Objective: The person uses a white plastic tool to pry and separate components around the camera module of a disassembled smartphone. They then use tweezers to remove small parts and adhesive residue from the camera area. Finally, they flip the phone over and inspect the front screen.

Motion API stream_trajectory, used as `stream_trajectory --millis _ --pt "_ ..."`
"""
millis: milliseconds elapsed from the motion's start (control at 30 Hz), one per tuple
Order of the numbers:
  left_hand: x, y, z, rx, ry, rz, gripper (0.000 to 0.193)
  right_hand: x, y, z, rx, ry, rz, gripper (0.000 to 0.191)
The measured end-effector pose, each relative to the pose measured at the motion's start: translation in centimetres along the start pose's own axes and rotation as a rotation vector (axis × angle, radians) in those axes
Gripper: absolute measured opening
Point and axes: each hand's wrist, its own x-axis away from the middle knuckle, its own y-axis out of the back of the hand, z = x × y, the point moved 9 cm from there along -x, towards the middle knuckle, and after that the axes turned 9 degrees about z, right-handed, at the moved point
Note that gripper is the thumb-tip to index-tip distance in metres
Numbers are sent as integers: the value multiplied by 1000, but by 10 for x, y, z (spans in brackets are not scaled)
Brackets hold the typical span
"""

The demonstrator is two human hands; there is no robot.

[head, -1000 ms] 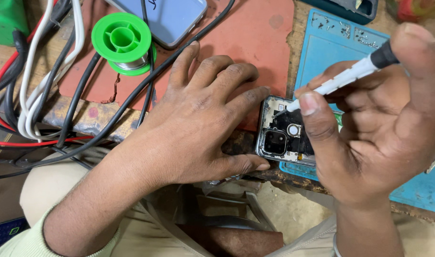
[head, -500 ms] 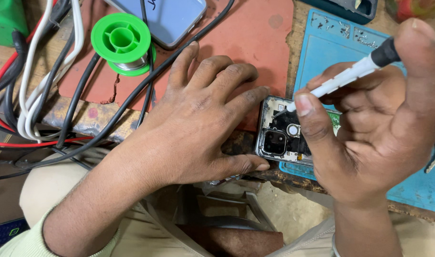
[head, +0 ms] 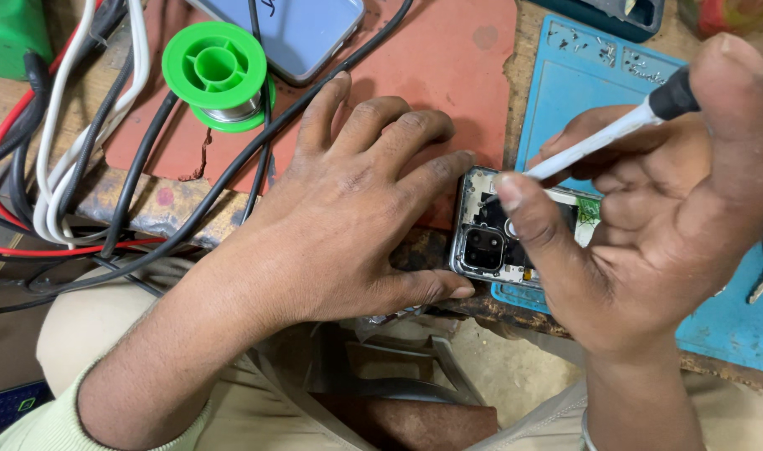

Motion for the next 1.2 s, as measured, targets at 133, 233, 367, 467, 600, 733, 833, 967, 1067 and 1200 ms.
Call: stream_trajectory --millis 133,233,367,467,600,733,833,967,1067,1200 --pt "0 0 0 1 -6 0 91 -2 1 -4 -55 -47 -31 86" --pt "1 1 0 0 -9 -6 91 -4 1 -6 -103 -83 -53 88" --pt "0 1 0 -4 -12 -9 92 -7 -2 -2 -98 -100 -59 87" --pt "1 1 0 -1 -12 -4 91 -7 -3 -1 -46 -137 -55 85" --pt "1 1 -1 -2 -13 -13 92 -6 -2 -3 -19 -142 -43 82" --pt "0 -1 1 0 -4 6 93 -5 -8 9 101 65 83 78" --pt "1 0 1 -2 -6 -4 92 2 -14 17 229 221 189 76" --pt "1 0 0 -5 -10 0 92 9 -12 13 241 246 218 74" --pt "0 0 1 -9 -5 6 93 9 -13 13 256 272 223 77" --pt "1 0 0 -8 -2 -4 93 0 -19 23 285 273 226 79"
